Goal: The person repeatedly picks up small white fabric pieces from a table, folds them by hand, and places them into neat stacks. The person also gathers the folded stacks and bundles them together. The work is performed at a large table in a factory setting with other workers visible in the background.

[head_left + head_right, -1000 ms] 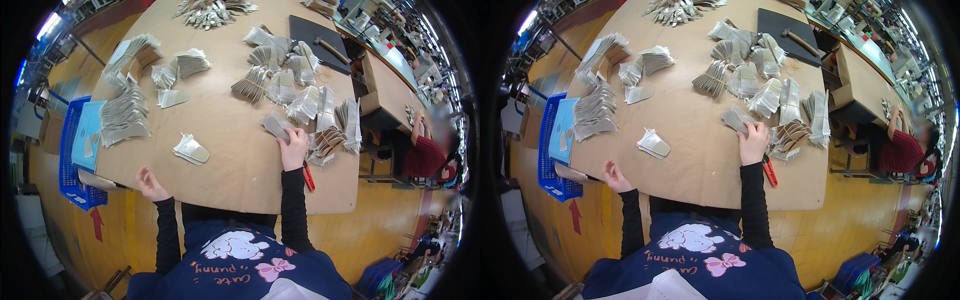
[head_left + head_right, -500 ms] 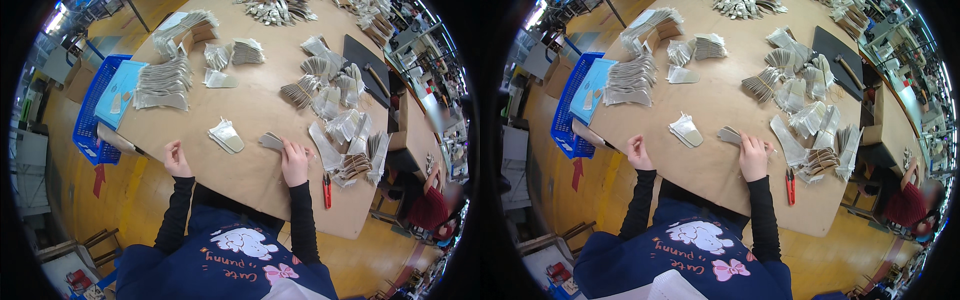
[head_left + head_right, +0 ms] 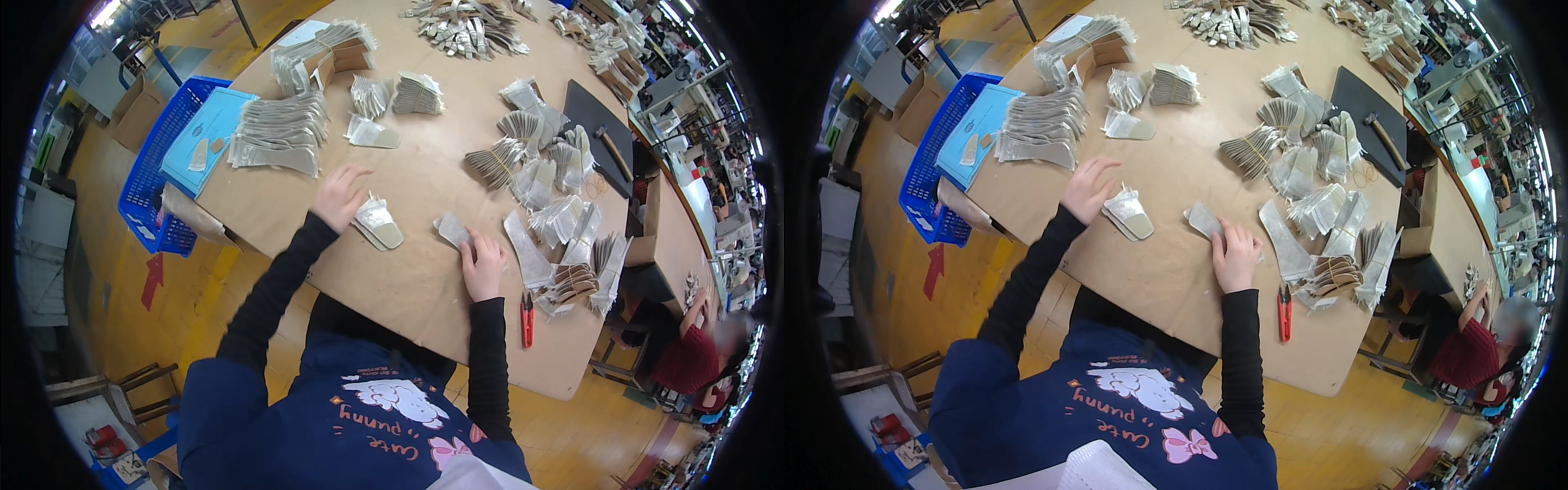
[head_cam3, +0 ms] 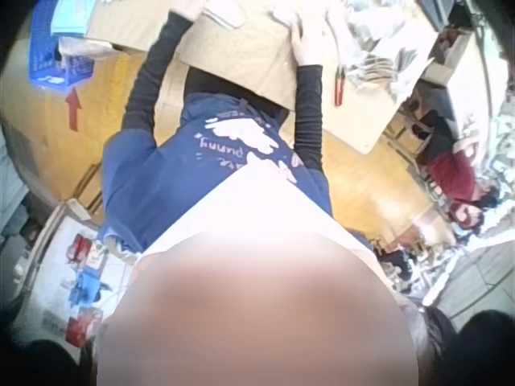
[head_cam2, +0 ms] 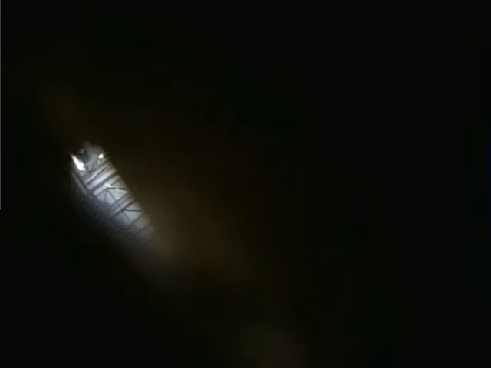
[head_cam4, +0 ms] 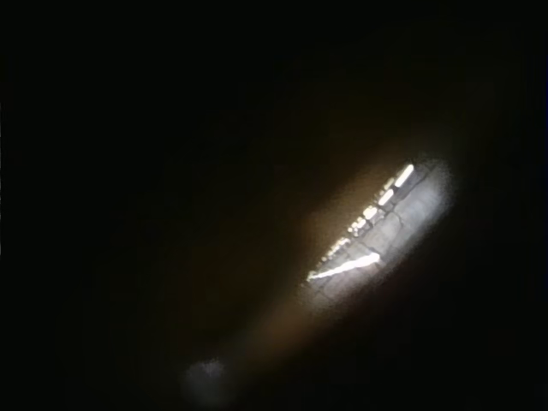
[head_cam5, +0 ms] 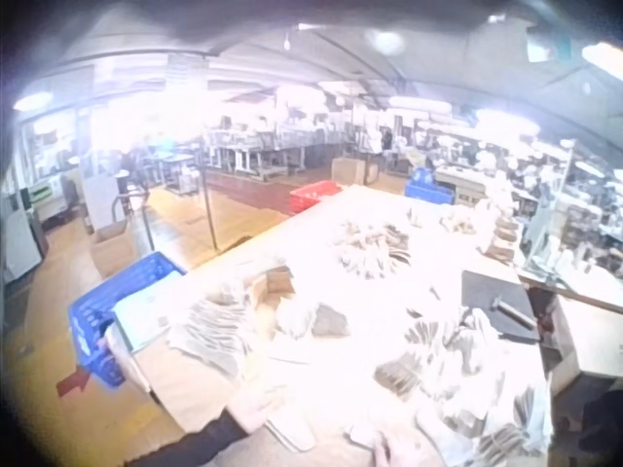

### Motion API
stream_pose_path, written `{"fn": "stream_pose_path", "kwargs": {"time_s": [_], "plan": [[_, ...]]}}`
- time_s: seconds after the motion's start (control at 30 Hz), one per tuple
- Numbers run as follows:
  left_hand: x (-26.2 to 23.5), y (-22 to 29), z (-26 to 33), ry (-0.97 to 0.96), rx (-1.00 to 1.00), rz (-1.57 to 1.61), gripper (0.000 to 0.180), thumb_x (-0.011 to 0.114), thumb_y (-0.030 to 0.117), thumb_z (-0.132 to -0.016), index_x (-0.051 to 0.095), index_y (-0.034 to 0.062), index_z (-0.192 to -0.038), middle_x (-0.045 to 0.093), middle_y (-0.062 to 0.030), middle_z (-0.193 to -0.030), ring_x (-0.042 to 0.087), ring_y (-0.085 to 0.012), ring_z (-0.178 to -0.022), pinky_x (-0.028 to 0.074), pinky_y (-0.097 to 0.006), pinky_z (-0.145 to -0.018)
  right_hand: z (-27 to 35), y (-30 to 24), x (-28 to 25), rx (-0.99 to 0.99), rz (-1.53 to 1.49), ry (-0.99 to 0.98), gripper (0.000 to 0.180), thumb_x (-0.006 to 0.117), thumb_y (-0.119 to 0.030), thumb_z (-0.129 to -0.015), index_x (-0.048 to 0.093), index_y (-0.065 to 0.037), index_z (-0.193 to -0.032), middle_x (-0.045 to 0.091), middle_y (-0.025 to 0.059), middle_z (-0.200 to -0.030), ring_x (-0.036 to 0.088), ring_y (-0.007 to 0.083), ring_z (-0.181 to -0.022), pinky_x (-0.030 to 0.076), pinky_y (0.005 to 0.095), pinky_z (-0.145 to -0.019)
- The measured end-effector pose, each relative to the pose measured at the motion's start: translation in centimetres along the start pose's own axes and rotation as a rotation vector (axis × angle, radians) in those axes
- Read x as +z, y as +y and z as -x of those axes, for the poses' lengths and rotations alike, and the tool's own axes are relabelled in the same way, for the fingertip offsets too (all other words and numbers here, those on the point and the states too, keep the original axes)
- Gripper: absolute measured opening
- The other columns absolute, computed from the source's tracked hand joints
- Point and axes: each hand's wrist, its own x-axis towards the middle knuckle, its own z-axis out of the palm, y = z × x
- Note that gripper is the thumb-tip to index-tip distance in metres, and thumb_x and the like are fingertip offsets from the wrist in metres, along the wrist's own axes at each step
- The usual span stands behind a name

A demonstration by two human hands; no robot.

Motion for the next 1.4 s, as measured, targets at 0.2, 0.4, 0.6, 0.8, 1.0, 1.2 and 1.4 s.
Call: {"fn": "stream_pose_path", "kwargs": {"time_s": [0.2, 0.4, 0.6, 0.8, 1.0, 1.2, 1.4], "plan": [[4.1, -6.3, -11.7, -0.167, 0.145, -0.306, 0.062, 0.056, -0.002, -0.079, 0.049, 0.0109, -0.139, 0.059, -0.0174, -0.128, 0.055, -0.0372, -0.12, 0.044, -0.044, -0.103, 0.4, -0.1, -0.5, -0.137, 0.063, 0.022, 0.047, 0.074, -0.035, -0.084, 0.065, -0.013, -0.125, 0.064, 0.0058, -0.102, 0.058, 0.0239, -0.103, 0.033, 0.0421, -0.097], [2.4, -8.3, -12.0, -0.398, -0.006, -0.423, 0.064, 0.069, 0.009, -0.076, 0.05, 0.0176, -0.136, 0.061, -0.0112, -0.126, 0.057, -0.0342, -0.118, 0.044, -0.047, -0.102, 0.9, 0.7, -0.2, 0.01, 0.068, 0.07, 0.05, 0.077, -0.035, -0.081, 0.066, -0.014, -0.125, 0.063, 0.0073, -0.108, 0.057, 0.0239, -0.108, 0.03, 0.0424, -0.102], [-0.8, -3.2, -7.7, -0.311, 0.042, -0.337, 0.032, 0.07, 0.006, -0.082, 0.063, 0.0118, -0.112, 0.064, -0.0105, -0.103, 0.066, -0.0315, -0.095, 0.053, -0.042, -0.084, 0.8, 1.1, -0.2, 0.052, 0.06, 0.267, 0.048, 0.078, -0.028, -0.081, 0.066, -0.012, -0.124, 0.063, 0.007, -0.114, 0.056, 0.0228, -0.111, 0.029, 0.0427, -0.102], [-3.1, 6.1, 1.0, -0.563, 0.05, 0.612, 0.051, 0.063, 0.001, -0.091, 0.056, 0.0056, -0.141, 0.068, -0.0085, -0.114, 0.064, -0.0155, -0.1, 0.053, -0.032, -0.084, 0.6, 0.4, -1.4, 0.111, -0.104, 0.376, 0.048, 0.08, -0.021, -0.08, 0.064, -0.009, -0.124, 0.066, 0.0063, -0.108, 0.061, 0.0214, -0.099, 0.031, 0.038, -0.099], [1.1, 8.8, 7.5, -0.81, 0.012, 0.549, 0.033, 0.068, 0.005, -0.086, 0.071, 0.0125, -0.118, 0.063, -0.0097, -0.117, 0.062, -0.0305, -0.103, 0.05, -0.037, -0.09, 1.7, -1.2, -2.5, 0.07, -0.151, 0.469, 0.05, 0.082, -0.012, -0.075, 0.066, -0.007, -0.123, 0.064, 0.0072, -0.095, 0.06, 0.0233, -0.089, 0.034, 0.0352, -0.092], [0.8, 7.0, 8.1, -0.47, 0.071, 0.487, 0.011, 0.071, 0.009, -0.081, 0.071, 0.0099, -0.092, 0.066, -0.0054, -0.103, 0.061, -0.0273, -0.102, 0.047, -0.039, -0.089, 8.0, -4.5, -4.0, 0.157, -0.213, 0.332, 0.055, 0.082, -0.008, -0.073, 0.065, -0.008, -0.125, 0.064, 0.0071, -0.098, 0.059, 0.0213, -0.093, 0.033, 0.0357, -0.094], [2.2, 7.1, 7.4, -0.525, -0.035, 0.491, 0.007, 0.058, 0.004, -0.093, 0.059, 0.0049, -0.099, 0.066, -0.0085, -0.099, 0.062, -0.0229, -0.098, 0.048, -0.035, -0.086, 11.5, -5.7, -6.0, 0.179, -0.145, 0.105, 0.057, 0.081, -0.01, -0.074, 0.064, -0.008, -0.128, 0.064, 0.0057, -0.101, 0.059, 0.0199, -0.095, 0.03, 0.0348, -0.096]]}}
